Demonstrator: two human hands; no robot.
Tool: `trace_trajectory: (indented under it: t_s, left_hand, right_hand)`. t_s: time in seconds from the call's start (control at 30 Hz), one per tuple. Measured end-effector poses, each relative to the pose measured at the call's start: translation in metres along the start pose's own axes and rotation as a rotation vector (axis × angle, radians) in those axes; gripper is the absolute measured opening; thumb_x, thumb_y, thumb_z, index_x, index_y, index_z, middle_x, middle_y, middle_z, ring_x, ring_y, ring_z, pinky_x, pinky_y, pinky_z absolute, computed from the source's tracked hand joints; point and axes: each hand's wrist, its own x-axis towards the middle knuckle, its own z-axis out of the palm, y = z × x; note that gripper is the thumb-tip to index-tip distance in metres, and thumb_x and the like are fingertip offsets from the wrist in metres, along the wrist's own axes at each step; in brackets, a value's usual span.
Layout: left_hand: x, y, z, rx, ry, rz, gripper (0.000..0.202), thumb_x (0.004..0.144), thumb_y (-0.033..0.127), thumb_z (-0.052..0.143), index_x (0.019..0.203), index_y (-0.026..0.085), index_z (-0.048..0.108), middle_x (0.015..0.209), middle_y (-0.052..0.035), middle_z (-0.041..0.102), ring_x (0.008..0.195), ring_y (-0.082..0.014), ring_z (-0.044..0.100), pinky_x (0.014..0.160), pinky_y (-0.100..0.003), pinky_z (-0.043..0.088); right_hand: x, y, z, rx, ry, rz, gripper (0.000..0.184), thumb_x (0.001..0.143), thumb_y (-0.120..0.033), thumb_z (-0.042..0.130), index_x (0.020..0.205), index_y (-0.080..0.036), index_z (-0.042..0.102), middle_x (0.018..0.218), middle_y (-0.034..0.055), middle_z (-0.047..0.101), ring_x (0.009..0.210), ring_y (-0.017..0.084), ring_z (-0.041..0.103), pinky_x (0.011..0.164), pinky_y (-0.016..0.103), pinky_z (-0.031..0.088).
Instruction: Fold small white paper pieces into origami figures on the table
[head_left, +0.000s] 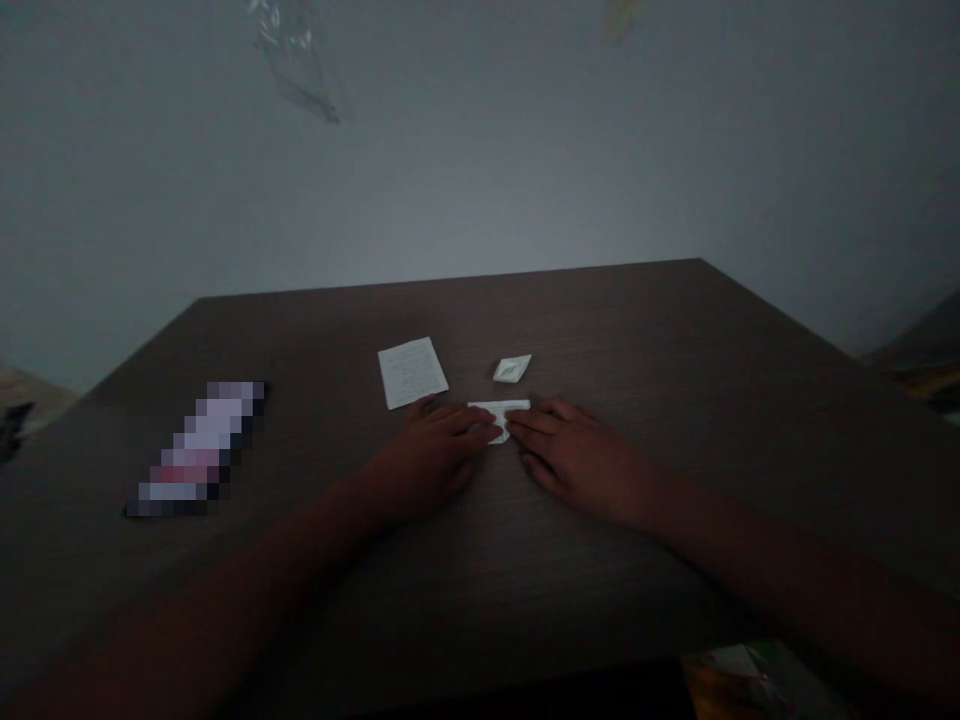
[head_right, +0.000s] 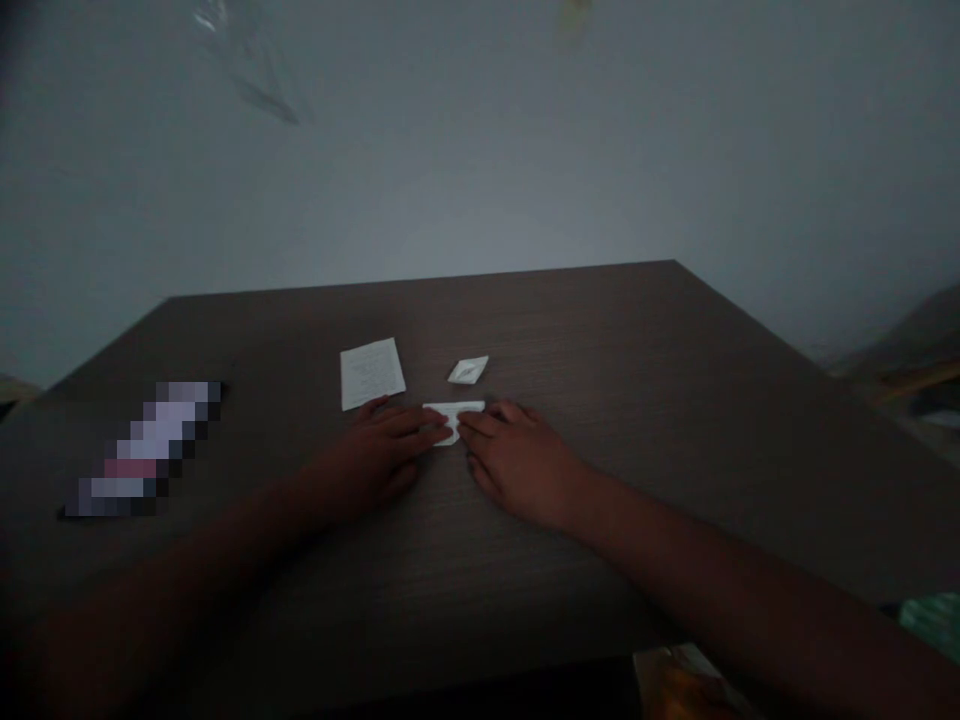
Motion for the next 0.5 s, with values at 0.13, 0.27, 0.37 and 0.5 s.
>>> trace_trajectory:
  t_s: [0.13, 0.27, 0.37, 0.5]
  left_hand:
    - [-0.0002, 0.0009, 0.0003, 0.013, -0.010, -0.014, 0.061, 0.104, 0.012, 0.065, 0.163, 0.028, 0.066, 0.169, -0.0147, 0.068, 0.157, -0.0405, 0.063, 0.135, -0.080, 0.036]
    - [-0.0012, -0.0013, 0.0020, 0.005, -0.004, -0.002, 0.061, 0.104, 0.014, 0.065, 0.163, 0.028, 0.066, 0.170, -0.0142, 0.067, 0.157, -0.0384, 0.063, 0.135, -0.076, 0.038]
    - [-0.0015, -0.0037, 0.0036, 0.001, 0.023, 0.004, 0.063, 0.104, 0.014, 0.066, 0.165, 0.027, 0.065, 0.173, -0.0145, 0.064, 0.157, -0.0375, 0.062, 0.137, -0.073, 0.038]
    - [-0.0010, -0.0015, 0.0011, 0.014, 0.010, 0.022, 0.065, 0.105, 0.014, 0.065, 0.169, 0.027, 0.062, 0.177, -0.0136, 0.062, 0.158, -0.0379, 0.061, 0.137, -0.070, 0.039]
  right_hand:
    - [0.0003, 0.0001, 0.0001, -0.014, -0.022, 0.006, 0.046, 0.116, -0.024, 0.057, 0.160, -0.021, 0.073, 0.161, 0.0128, 0.075, 0.140, 0.036, 0.070, 0.121, 0.057, 0.060]
    - [0.0004, 0.0009, -0.0002, 0.002, -0.035, 0.007, 0.047, 0.116, -0.025, 0.058, 0.161, -0.020, 0.072, 0.162, 0.0129, 0.075, 0.142, 0.037, 0.070, 0.124, 0.056, 0.059]
    - [0.0007, 0.0008, 0.0004, 0.003, -0.017, 0.007, 0.045, 0.115, -0.024, 0.061, 0.159, -0.020, 0.074, 0.160, 0.0135, 0.076, 0.142, 0.036, 0.070, 0.124, 0.056, 0.058]
    - [0.0015, 0.0007, -0.0007, 0.010, -0.033, 0.000, 0.045, 0.116, -0.023, 0.061, 0.159, -0.018, 0.072, 0.162, 0.0131, 0.075, 0.140, 0.037, 0.071, 0.124, 0.059, 0.058]
